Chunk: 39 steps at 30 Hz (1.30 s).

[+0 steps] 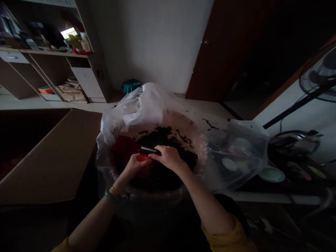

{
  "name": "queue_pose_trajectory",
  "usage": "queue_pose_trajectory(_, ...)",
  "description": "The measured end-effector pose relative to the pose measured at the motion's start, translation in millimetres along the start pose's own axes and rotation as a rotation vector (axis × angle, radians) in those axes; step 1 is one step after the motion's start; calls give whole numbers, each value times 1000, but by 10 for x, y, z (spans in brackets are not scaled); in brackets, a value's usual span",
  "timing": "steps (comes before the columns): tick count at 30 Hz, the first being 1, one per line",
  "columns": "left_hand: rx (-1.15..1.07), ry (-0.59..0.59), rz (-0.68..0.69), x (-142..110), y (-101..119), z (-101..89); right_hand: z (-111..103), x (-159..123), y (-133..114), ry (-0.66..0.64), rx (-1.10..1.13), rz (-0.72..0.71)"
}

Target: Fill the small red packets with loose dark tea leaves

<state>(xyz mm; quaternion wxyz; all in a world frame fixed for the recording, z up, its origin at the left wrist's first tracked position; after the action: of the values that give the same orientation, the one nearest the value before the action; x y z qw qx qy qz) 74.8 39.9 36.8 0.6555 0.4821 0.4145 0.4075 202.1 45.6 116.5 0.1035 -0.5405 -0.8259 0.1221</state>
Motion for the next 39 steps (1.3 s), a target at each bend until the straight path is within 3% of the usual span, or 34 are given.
queue_pose_trajectory(6,-24,1,-14,-6,4,9,15,17,36,-9,62,14)
queue_pose_trajectory(10,-91,64,64,1,75,-55,-17,28,321,82,199,101)
queue_pose_trajectory(13,-111,150,154,-8,163,-152,67,-10,613,96,107,256)
queue_pose_trajectory(17,-54,201,175,-28,208,-239,334,-98,791,-27,-54,366)
queue_pose_trajectory(19,-52,195,163,-35,198,-247,401,-120,754,-37,-88,343)
queue_pose_trajectory(21,-52,203,145,-44,171,-245,372,-107,620,40,-72,253)
queue_pose_trajectory(25,-11,213,125,-41,122,-190,294,-34,230,189,303,17)
queue_pose_trajectory(27,1,215,143,-41,121,-172,308,0,73,207,495,-36)
queue_pose_trajectory(30,-12,204,132,-52,98,-185,324,16,-68,224,587,-51)
queue_pose_trajectory(34,-46,132,71,-71,32,-193,390,17,-112,131,633,-45)
queue_pose_trajectory(39,-47,88,77,-86,2,-157,627,-33,-130,-24,787,19)
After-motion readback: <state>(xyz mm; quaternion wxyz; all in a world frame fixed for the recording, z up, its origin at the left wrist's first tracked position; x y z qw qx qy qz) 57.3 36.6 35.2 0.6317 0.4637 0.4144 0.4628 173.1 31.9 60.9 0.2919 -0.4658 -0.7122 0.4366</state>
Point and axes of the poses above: each hand's wrist, its own x-axis towards the middle knuckle, its own z-axis out of the palm, y = z × x, the point moved 8 cm from there along x, towards the middle knuckle, and after that the axes turned 7 degrees about -y, right-handed, at the moved point
